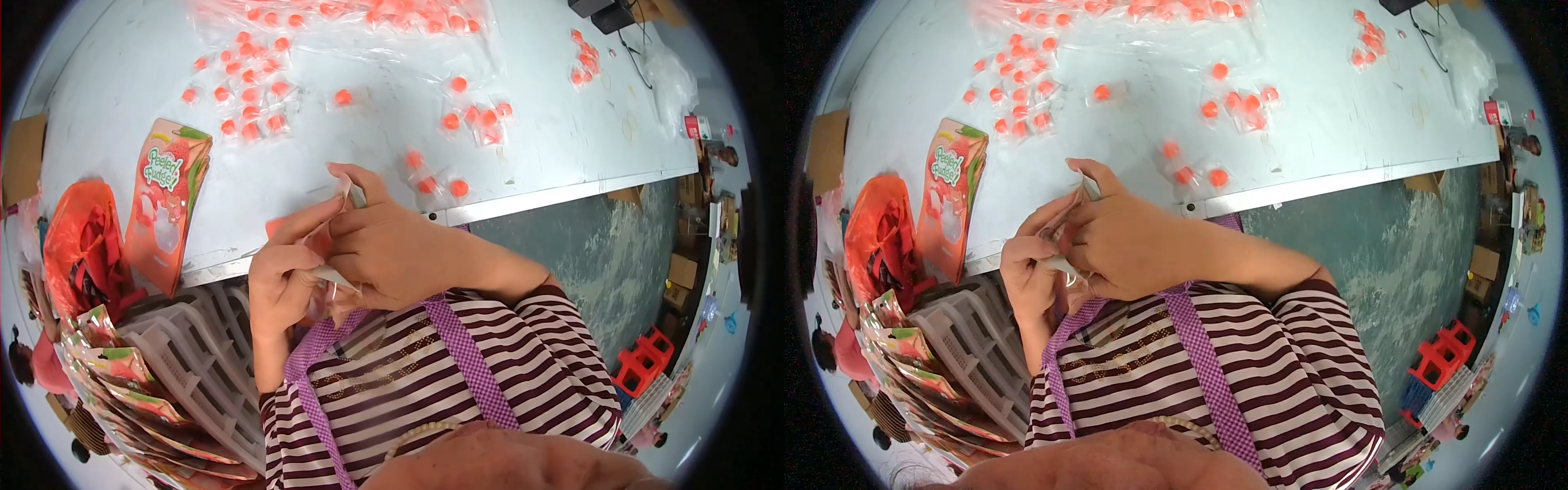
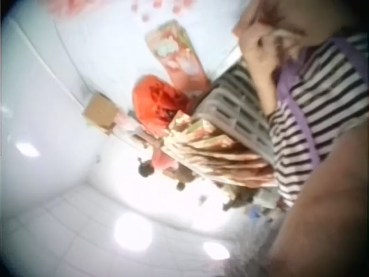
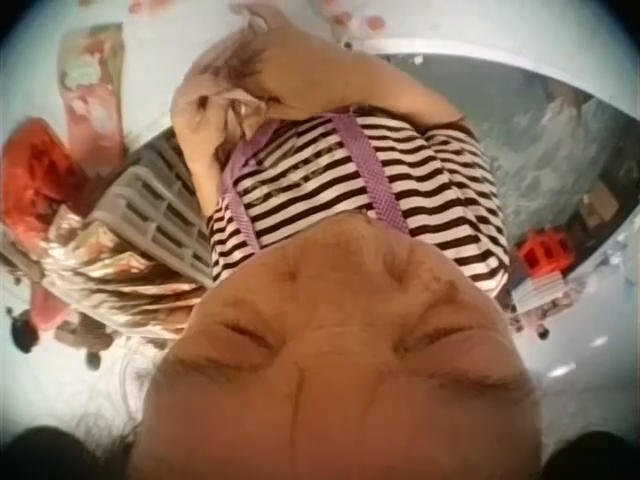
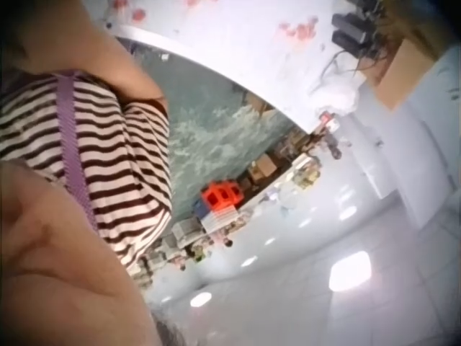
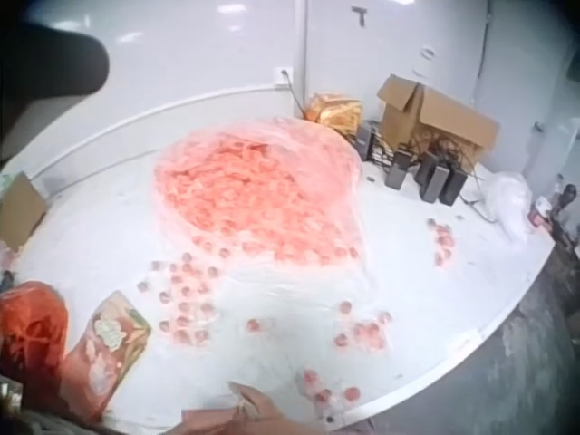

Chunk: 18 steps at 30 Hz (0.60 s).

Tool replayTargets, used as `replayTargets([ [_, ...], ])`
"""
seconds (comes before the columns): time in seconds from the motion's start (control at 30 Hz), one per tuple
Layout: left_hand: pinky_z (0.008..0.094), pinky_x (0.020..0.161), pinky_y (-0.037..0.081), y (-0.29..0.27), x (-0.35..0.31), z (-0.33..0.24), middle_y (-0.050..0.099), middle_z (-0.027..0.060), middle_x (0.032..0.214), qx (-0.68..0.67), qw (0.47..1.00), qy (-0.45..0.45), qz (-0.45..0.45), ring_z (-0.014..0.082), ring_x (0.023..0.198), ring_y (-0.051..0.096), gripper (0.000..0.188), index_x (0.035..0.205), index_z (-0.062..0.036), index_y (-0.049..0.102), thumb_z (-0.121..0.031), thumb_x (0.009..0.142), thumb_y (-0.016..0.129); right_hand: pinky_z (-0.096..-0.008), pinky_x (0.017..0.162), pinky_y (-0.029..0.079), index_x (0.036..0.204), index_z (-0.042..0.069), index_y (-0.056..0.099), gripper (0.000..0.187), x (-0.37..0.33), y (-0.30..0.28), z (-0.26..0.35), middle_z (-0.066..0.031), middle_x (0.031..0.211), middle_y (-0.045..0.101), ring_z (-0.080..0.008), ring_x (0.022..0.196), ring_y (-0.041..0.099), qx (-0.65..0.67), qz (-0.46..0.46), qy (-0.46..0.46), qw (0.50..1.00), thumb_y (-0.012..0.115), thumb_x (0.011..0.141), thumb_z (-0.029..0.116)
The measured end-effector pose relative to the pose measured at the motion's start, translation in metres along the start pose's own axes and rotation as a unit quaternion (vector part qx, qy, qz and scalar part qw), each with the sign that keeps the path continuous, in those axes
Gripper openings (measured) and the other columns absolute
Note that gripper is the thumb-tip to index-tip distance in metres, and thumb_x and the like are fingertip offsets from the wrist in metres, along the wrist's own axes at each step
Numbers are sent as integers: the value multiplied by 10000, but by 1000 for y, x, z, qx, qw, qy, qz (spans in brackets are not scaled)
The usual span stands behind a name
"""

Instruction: Packaging small pink objects into plastic pouches at a factory workbench.

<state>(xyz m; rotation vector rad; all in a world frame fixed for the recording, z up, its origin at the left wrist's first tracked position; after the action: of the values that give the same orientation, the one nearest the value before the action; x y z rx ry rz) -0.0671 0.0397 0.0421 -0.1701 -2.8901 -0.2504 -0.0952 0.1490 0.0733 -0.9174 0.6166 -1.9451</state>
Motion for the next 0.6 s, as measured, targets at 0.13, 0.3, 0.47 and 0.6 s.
replayTargets([
  [0.13,483,967,384,-3,2,-5,433,329,1275,8,999,36,9,430,1193,452,96,881,-34,523,-109,873,583,-573,1038,135,862,70,650,482,-7,-18,-5,-66,962,633,-255,980,557,102,-41,-40,993,585,773,539],
  [0.3,486,963,398,-29,0,-15,420,342,1282,85,992,41,-82,440,1199,443,156,828,-63,548,-191,847,635,-566,1050,105,1056,130,615,603,-68,-40,-55,-93,1255,498,-333,1221,373,-115,-188,101,970,583,720,629],
  [0.47,468,950,412,-19,8,-16,416,338,1291,62,993,68,-69,436,1188,458,162,829,-61,547,-196,840,638,-580,1042,105,1106,225,604,597,-85,-9,-91,-81,1393,365,-344,1332,202,-346,-46,178,920,698,627,569],
  [0.6,449,953,403,-8,14,-16,423,332,1290,81,995,47,-29,428,1191,460,153,823,-55,561,-181,829,649,-620,1015,109,1200,277,553,691,-92,-45,-111,-74,1412,344,-380,1325,202,-405,-121,279,862,726,587,546],
])
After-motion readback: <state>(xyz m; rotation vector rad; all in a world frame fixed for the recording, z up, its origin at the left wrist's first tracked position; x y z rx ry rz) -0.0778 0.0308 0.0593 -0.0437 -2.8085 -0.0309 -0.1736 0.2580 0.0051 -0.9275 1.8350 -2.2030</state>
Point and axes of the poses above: each hand's wrist, its own x-axis towards the middle knuckle, its own y-axis out of the palm, z = x × y, the point moved 7 cm from there along x, towards the middle knuckle
